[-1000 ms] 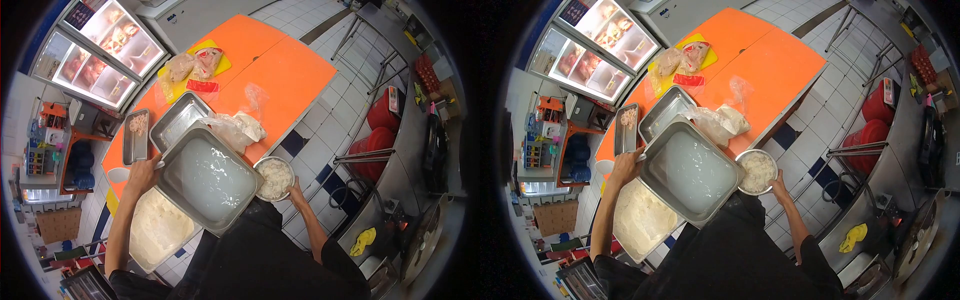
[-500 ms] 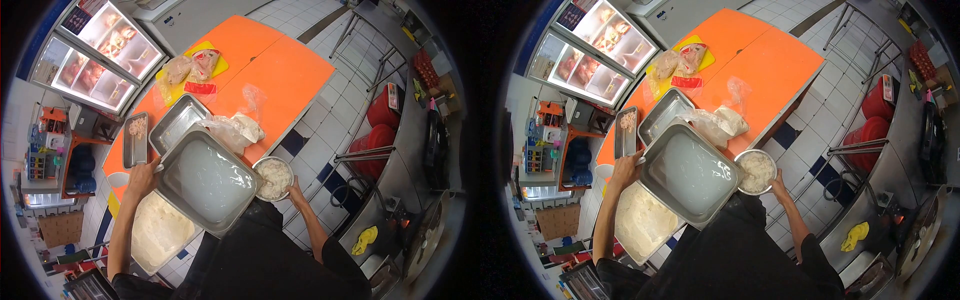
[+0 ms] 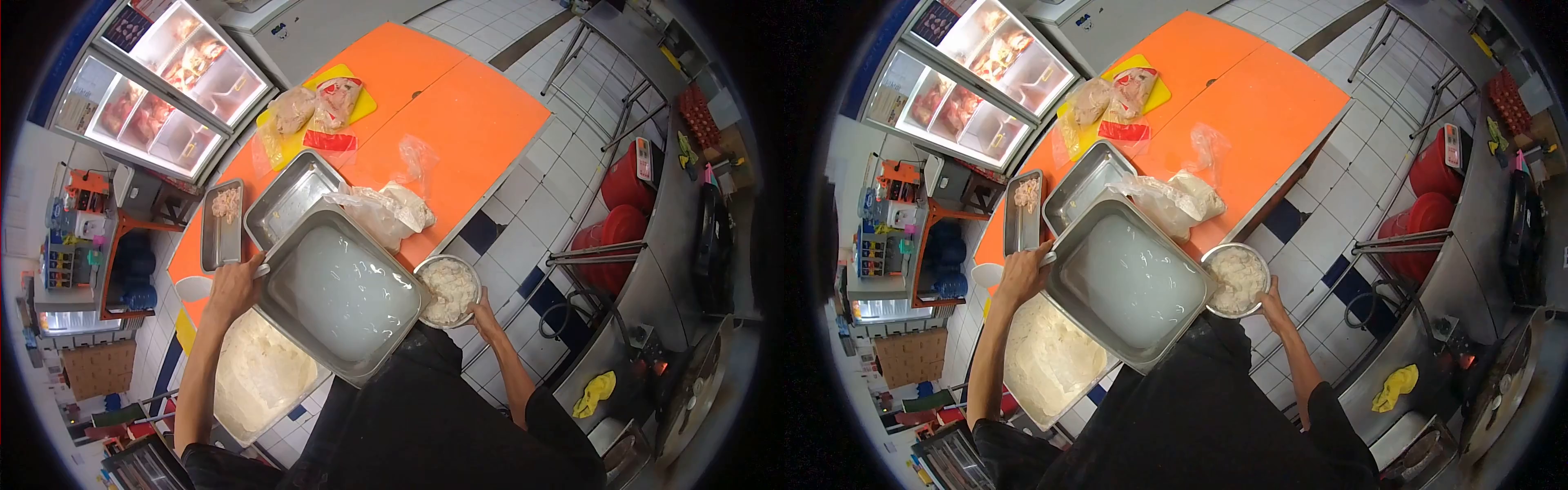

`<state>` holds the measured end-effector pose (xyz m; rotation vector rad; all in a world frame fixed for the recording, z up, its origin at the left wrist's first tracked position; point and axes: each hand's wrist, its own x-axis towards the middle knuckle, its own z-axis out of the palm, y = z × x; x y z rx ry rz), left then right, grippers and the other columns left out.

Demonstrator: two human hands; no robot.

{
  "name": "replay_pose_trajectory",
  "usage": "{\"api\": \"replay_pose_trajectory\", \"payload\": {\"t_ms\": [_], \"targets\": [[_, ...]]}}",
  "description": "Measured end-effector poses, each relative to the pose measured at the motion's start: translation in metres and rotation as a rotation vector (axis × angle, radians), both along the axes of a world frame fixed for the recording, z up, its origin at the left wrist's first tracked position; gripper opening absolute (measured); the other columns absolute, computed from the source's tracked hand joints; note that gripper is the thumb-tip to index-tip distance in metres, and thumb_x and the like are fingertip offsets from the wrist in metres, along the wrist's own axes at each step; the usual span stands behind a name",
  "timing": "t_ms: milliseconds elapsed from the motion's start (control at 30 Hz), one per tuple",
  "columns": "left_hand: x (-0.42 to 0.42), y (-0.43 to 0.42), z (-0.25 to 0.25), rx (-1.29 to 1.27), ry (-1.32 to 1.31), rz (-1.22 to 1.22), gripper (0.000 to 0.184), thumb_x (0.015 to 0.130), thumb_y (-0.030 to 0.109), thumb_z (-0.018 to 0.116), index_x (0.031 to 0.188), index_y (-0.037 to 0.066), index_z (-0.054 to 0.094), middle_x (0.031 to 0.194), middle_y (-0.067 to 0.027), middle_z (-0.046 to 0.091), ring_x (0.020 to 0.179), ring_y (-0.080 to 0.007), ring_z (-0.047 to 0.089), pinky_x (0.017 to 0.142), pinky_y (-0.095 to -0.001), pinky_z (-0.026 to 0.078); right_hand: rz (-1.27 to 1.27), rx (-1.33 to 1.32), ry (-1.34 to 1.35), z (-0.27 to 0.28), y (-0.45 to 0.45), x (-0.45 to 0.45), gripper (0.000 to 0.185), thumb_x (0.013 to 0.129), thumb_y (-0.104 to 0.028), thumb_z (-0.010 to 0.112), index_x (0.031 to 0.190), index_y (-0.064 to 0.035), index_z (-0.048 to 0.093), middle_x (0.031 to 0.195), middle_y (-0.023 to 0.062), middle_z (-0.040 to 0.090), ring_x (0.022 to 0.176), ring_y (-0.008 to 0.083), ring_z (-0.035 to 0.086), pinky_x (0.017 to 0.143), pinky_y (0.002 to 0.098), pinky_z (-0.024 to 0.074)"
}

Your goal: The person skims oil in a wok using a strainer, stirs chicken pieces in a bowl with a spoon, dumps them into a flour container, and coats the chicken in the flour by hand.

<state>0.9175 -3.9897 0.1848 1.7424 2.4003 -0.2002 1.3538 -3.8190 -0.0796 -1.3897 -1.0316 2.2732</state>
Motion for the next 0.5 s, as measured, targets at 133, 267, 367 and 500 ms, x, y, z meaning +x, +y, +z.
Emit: {"api": "replay_pose_trajectory", "payload": {"t_ms": [133,267,367,500], "targets": [[0.004,0.006,0.005,-0.024,0.011,0.002,0.038,0.080,0.012,0.061,0.118,0.008,0.058,0.068,-0.0211,0.062,0.065,-0.0384,0.062,0.061,-0.0490,0.047,0.021,0.010,-0.003,0.001,0.001,0.001,0.070,0.071,-0.004,0.049,0.134,-0.0020,0.017,0.128,0.0258,0.038,0.117,0.0391,0.050,0.078,0.0492,0.0573],[0.004,0.008,0.006,-0.081,-0.005,0.051,0.040,0.081,0.013,0.061,0.121,0.007,0.056,0.076,-0.0218,0.064,0.071,-0.0389,0.063,0.064,-0.0490,0.048,0.020,-0.002,-0.013,0.009,0.000,-0.001,0.071,0.071,-0.004,0.049,0.134,-0.0025,0.017,0.129,0.0260,0.037,0.116,0.0393,0.050,0.079,0.0499,0.0569],[0.005,0.008,0.007,-0.087,0.015,0.041,0.040,0.082,0.013,0.061,0.121,0.008,0.056,0.075,-0.0215,0.064,0.071,-0.0390,0.063,0.064,-0.0489,0.047,0.012,-0.008,-0.005,0.003,0.000,0.001,0.070,0.071,-0.004,0.049,0.134,-0.0027,0.017,0.129,0.0258,0.038,0.116,0.0394,0.050,0.080,0.0506,0.0565],[0.005,0.009,0.007,-0.095,0.026,0.042,0.042,0.081,0.013,0.061,0.123,0.009,0.056,0.074,-0.0211,0.064,0.069,-0.0387,0.062,0.063,-0.0487,0.047,0.003,-0.008,-0.005,0.000,-0.001,0.001,0.070,0.071,-0.004,0.048,0.133,-0.0029,0.017,0.129,0.0258,0.037,0.116,0.0400,0.049,0.080,0.0515,0.0563]]}}
